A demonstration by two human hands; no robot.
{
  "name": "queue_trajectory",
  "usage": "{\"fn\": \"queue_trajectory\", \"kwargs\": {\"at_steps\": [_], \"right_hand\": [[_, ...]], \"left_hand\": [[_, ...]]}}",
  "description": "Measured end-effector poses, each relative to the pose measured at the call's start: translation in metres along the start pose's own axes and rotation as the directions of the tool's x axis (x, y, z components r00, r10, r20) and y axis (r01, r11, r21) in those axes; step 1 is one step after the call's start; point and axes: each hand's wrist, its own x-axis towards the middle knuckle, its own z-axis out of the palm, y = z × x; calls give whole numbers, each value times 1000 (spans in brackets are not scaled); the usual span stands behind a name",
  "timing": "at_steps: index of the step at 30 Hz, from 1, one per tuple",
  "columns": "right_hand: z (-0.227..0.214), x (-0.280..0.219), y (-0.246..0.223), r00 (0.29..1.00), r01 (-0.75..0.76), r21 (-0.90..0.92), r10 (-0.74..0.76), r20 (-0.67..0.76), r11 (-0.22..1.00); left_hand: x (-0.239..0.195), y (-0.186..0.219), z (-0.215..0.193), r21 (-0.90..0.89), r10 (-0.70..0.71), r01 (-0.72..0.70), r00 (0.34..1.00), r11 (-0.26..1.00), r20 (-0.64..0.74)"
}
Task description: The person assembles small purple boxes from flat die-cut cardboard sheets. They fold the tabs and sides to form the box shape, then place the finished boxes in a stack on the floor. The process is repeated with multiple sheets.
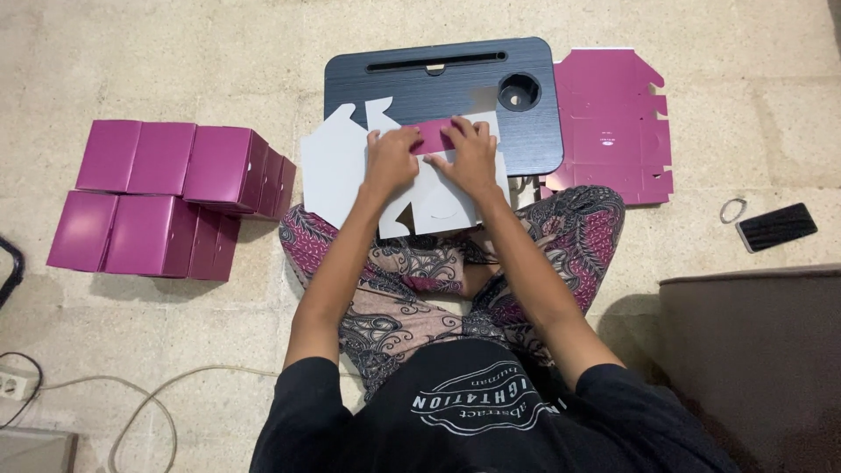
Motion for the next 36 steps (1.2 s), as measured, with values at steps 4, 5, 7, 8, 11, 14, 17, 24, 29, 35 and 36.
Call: {"fn": "queue_trajectory", "kwargs": {"at_steps": [4, 5, 7, 8, 11, 14, 17, 24, 29, 35, 36], "right_hand": [[-22, 3, 2, 1000, -18, 46, 18, -4, 999], [-32, 2, 1, 998, -56, 116, 56, 2, 992], [-37, 1, 3, 996, -93, 187, 93, 9, 978], [-32, 1, 6, 989, 19, 123, 0, -151, 992], [3, -3, 11, 920, 244, 90, -201, -338, 965], [31, 3, -1, 914, 371, 146, -332, -233, 917], [32, 6, -24, 951, 294, 142, -304, 54, 945], [32, 13, -43, 989, 80, 181, -100, 107, 980], [41, 20, -53, 998, 25, 119, -31, 55, 993], [24, 21, -61, 999, -8, 43, 6, 53, 999], [9, 24, -67, 995, -15, 14, 13, 102, 1000]], "left_hand": [[26, -23, -43, 22, -100, 99, 994, 995, 50], [34, -34, -46, 29, -155, 153, 986, 988, 67], [43, -41, -58, 38, -208, 206, 975, 978, 83], [44, -36, -67, 65, -199, 194, 977, 979, 80], [62, -40, -71, 97, -188, 179, 978, 979, 86], [83, -47, -62, 76, -216, 210, 972, 975, 90], [92, -47, -56, 31, -267, 265, 958, 964, 101], [96, -39, -63, -31, -318, 321, 945, 947, 73], [91, -65, -45, -122, -199, 204, 978, 971, 58], [48, -55, -46, -254, -110, 81, 989, 964, -101], [43, -55, -42, -251, -87, 52, 988, 967, -130]]}}
